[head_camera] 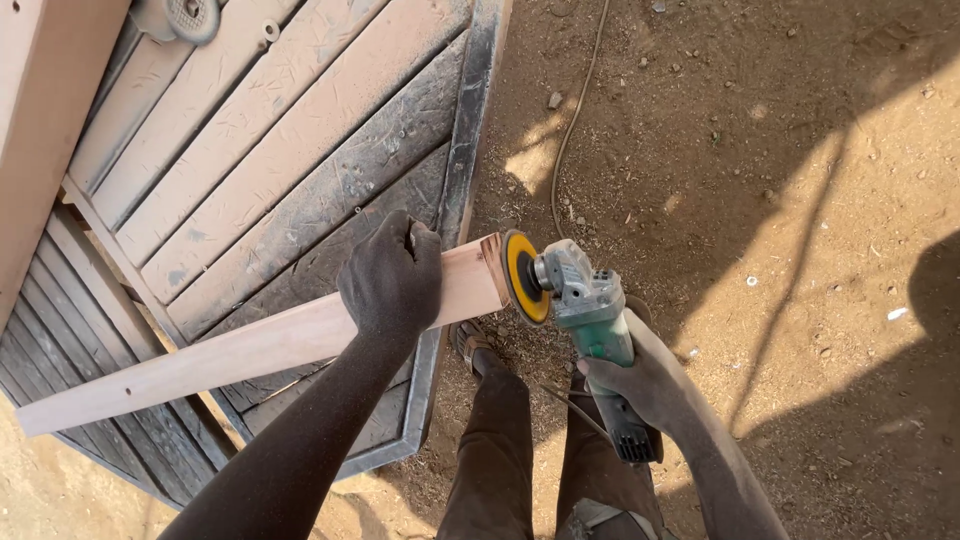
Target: Sanding a wooden plank using an electric angle grinder on a metal workbench
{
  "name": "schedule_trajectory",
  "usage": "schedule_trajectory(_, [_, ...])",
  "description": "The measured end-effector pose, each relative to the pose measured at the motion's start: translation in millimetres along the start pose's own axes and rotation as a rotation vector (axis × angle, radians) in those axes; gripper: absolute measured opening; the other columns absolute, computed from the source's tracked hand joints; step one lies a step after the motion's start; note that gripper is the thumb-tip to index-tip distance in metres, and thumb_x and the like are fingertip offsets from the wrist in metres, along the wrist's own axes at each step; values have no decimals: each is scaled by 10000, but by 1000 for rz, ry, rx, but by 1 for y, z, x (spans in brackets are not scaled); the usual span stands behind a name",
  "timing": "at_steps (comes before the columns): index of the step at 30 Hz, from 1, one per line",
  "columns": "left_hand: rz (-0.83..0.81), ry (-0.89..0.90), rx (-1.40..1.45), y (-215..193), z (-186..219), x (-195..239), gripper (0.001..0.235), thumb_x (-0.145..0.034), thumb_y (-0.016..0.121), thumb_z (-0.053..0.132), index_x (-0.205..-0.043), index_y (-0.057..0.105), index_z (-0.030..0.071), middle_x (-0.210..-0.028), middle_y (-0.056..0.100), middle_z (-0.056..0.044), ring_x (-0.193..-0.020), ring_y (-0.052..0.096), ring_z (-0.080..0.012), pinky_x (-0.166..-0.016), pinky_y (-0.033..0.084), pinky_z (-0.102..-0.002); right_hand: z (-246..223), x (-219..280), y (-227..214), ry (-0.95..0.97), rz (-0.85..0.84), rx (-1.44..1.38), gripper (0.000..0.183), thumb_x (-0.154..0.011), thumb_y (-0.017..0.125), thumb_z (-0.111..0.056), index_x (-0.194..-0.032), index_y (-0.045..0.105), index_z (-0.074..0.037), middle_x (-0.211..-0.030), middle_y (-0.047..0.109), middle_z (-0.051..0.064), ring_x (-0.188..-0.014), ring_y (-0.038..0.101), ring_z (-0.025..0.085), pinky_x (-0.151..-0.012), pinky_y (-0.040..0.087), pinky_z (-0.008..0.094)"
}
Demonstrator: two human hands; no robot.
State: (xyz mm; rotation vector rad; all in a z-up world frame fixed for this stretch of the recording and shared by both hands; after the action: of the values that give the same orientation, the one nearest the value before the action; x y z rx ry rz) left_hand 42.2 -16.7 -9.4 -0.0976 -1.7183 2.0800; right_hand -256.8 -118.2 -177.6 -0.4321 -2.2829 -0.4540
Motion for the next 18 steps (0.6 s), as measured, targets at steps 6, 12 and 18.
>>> schedule_trajectory(6, [-10, -10, -10, 4, -3, 1, 283, -983, 520, 307, -763, 583, 140, -612, 580, -177, -728, 674, -468, -669, 510, -532, -30, 9, -3, -10, -16, 33, 599, -659, 928, -154, -1207, 689, -136, -1114, 766, 124, -1006, 686, 270, -908, 541, 498])
schedule_trajectory(12, [-32, -26, -60, 5, -2, -3, 288, -976, 519, 323, -787, 597, 121, -664, 614, -219, -783, 676, -504, -693, 501, -588, 16, -39, -10, -49, -27, -209, 546, -722, 890, -71, -1204, 635, -53, -876, 722, 200, -657, 757, 291, -615, 658, 428])
schedule_trajectory(18, [-41, -58, -8, 4, -1, -6, 277, -961, 524, 321, -780, 573, 118, -664, 592, -210, -794, 678, -488, -690, 501, -555, -20, -28, -1, 49, -30, -279, 469, -714, 914, -140, -1065, 654, 31, -809, 678, 254, -594, 756, 366, -523, 680, 471])
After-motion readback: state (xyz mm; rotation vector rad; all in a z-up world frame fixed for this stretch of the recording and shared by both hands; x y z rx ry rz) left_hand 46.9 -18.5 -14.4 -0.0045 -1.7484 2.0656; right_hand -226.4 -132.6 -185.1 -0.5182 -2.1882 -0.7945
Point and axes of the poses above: each hand's wrist, its own x-axis away from the middle knuckle, its own y-axis out of the palm, z = x × y, the point moved 5 cm from there along -x, towards the middle knuckle
